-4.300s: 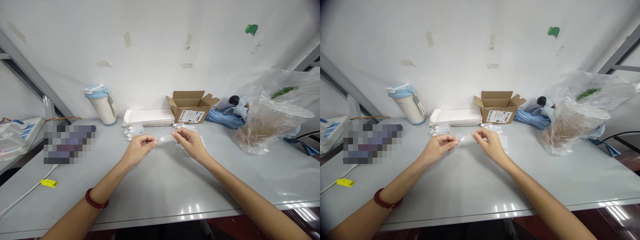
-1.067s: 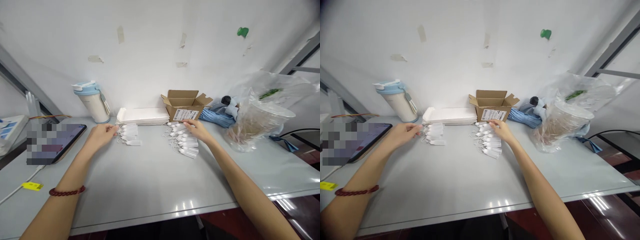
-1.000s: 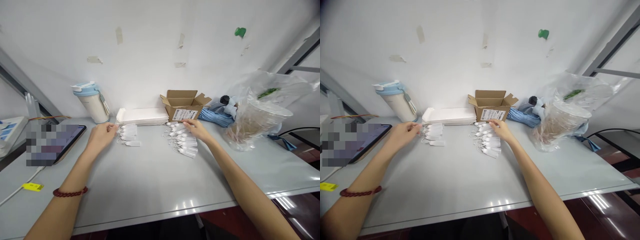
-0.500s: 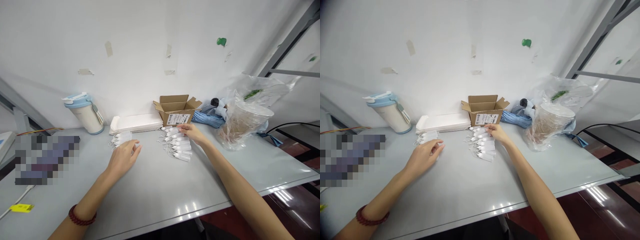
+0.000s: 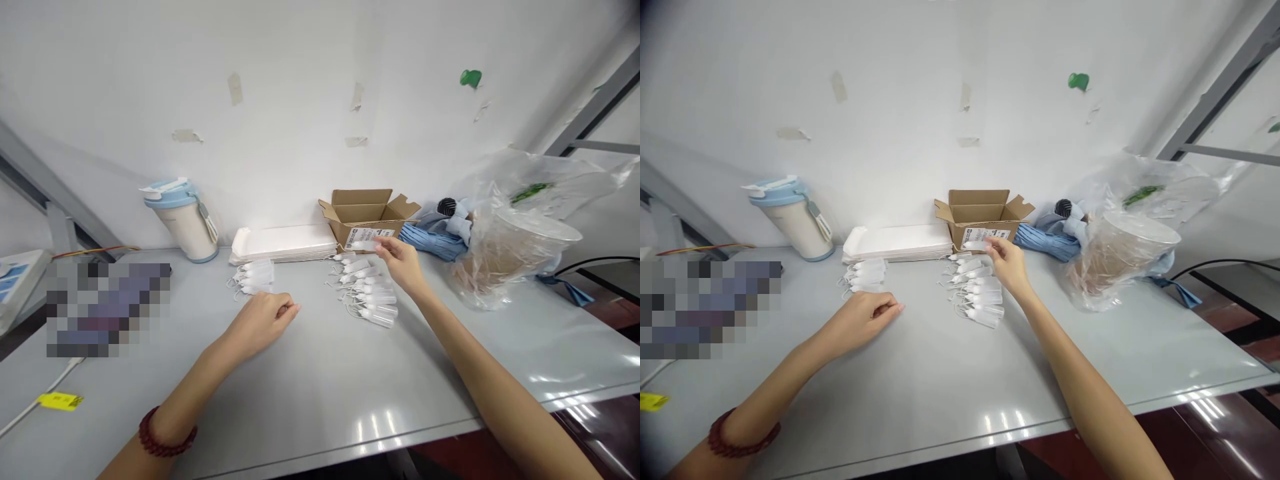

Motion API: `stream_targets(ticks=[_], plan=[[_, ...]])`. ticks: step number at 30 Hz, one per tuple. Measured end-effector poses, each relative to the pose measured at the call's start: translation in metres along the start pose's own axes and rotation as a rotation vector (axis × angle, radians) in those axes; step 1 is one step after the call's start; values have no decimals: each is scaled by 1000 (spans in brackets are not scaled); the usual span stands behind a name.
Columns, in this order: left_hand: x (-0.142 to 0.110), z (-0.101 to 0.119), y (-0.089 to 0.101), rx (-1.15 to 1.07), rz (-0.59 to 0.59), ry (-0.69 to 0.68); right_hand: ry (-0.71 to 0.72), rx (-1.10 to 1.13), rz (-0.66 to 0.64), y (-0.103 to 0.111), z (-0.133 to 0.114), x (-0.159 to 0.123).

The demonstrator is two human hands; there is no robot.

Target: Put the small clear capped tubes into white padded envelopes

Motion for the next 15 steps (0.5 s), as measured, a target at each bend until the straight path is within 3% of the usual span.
stream_targets(ticks=[3, 8, 15], plan=[[3, -1, -4, -162, -13, 32, 30, 52, -14, -8, -26, -8], [5, -5, 0, -480, 48, 91, 42, 155, -156, -31, -67, -29], [10, -8, -2, -704, -17, 113, 52, 171, -253, -47, -80, -42]])
Point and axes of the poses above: each hand's wrist, its own x-axis towards the middle knuckle, its own y-axis out of the back of the hand, z = x × y, the point moved 7 cm from there along x, towards the middle knuckle, and after that the axes turned 9 degrees about y, right-handed, at the moved point
